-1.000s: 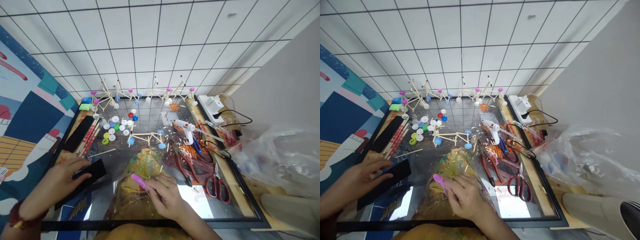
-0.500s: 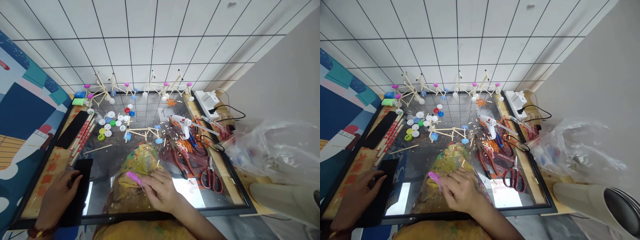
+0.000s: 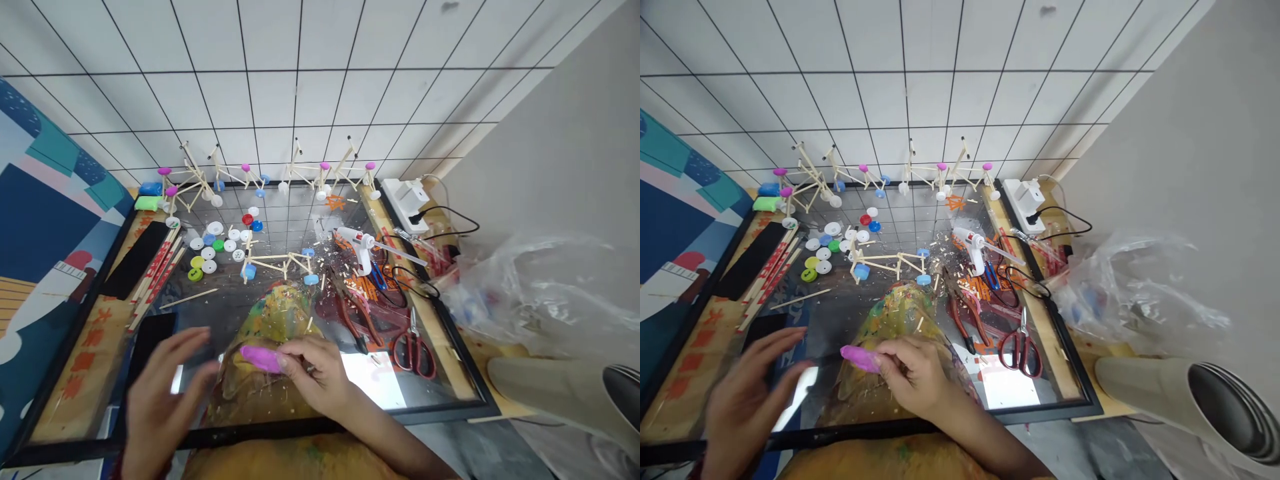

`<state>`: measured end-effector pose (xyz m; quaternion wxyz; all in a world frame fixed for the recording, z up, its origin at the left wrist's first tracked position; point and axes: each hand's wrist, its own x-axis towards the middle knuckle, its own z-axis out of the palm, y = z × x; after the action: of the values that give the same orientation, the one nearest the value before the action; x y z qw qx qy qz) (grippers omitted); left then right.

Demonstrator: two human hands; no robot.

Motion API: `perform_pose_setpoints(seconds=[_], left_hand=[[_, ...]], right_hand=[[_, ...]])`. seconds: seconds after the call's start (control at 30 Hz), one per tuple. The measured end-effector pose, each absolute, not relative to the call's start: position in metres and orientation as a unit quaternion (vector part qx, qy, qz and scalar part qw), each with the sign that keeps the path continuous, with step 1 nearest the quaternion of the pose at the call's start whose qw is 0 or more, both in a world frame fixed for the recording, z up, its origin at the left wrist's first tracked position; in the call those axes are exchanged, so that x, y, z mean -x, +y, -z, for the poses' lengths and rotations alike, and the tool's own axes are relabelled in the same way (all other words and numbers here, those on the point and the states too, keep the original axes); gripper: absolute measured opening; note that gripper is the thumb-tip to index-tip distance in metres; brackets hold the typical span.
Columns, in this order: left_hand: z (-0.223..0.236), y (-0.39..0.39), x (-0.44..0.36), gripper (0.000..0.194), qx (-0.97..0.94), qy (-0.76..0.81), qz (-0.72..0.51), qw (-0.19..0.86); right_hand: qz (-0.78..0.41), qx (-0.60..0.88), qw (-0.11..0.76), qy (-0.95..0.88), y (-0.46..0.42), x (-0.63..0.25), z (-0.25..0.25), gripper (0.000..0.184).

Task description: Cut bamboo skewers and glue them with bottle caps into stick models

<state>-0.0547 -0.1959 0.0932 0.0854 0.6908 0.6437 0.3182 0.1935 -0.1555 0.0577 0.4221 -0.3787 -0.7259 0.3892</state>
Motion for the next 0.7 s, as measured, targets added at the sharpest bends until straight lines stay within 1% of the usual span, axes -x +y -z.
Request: perform_pose_setpoints(seconds=[0.03,0.07,0.1,0.13,0.17,0.23,0.3,0.37,0.43,0.5,0.6,0.63,0.7], left_hand=[[-0.096,-0.192,0.037,0.047,-0.742,0.581,-0.314,0.115],[-0.097,-0.186,0.022,0.058,-0.769,0.542,-0.317,0.121],[-0.096,-0.18,0.01,0.065,-0.787,0.518,-0.31,0.13],[-0.093,-0.173,0.001,0.066,-0.793,0.509,-0.299,0.15],[-0.089,-0.167,-0.006,0.062,-0.79,0.509,-0.289,0.18],[-0.083,-0.156,-0.012,0.045,-0.757,0.53,-0.271,0.269],[-0.078,-0.149,-0.013,0.029,-0.7,0.553,-0.274,0.358],[-0.076,-0.147,-0.012,0.021,-0.644,0.573,-0.3,0.408],[-0.075,-0.147,-0.012,0.02,-0.607,0.594,-0.331,0.412],[-0.072,-0.15,-0.011,0.022,-0.587,0.611,-0.352,0.398],[-0.067,-0.154,-0.01,0.024,-0.581,0.614,-0.379,0.377],[-0.066,-0.155,-0.01,0.029,-0.588,0.605,-0.389,0.37],[-0.064,-0.157,-0.009,0.048,-0.617,0.579,-0.403,0.349]], right_hand=[[-0.405,0.385,0.422,-0.714,-0.155,-0.194,-0.057,0.013],[-0.421,0.394,0.422,-0.7,-0.154,-0.194,-0.056,0.013],[-0.438,0.403,0.421,-0.684,-0.153,-0.195,-0.055,0.014],[-0.455,0.414,0.423,-0.665,-0.152,-0.196,-0.054,0.014],[-0.472,0.424,0.425,-0.646,-0.15,-0.197,-0.052,0.015],[-0.493,0.442,0.427,-0.615,-0.148,-0.2,-0.049,0.017],[-0.489,0.461,0.437,-0.597,-0.147,-0.202,-0.046,0.019],[-0.466,0.473,0.453,-0.595,-0.145,-0.203,-0.046,0.021],[-0.438,0.468,0.458,-0.616,-0.144,-0.203,-0.048,0.018],[-0.419,0.454,0.445,-0.648,-0.142,-0.202,-0.051,0.014],[-0.416,0.449,0.427,-0.665,-0.14,-0.201,-0.051,0.007],[-0.42,0.452,0.426,-0.662,-0.139,-0.2,-0.05,0.005],[-0.436,0.453,0.427,-0.649,-0.139,-0.2,-0.047,0.002]])
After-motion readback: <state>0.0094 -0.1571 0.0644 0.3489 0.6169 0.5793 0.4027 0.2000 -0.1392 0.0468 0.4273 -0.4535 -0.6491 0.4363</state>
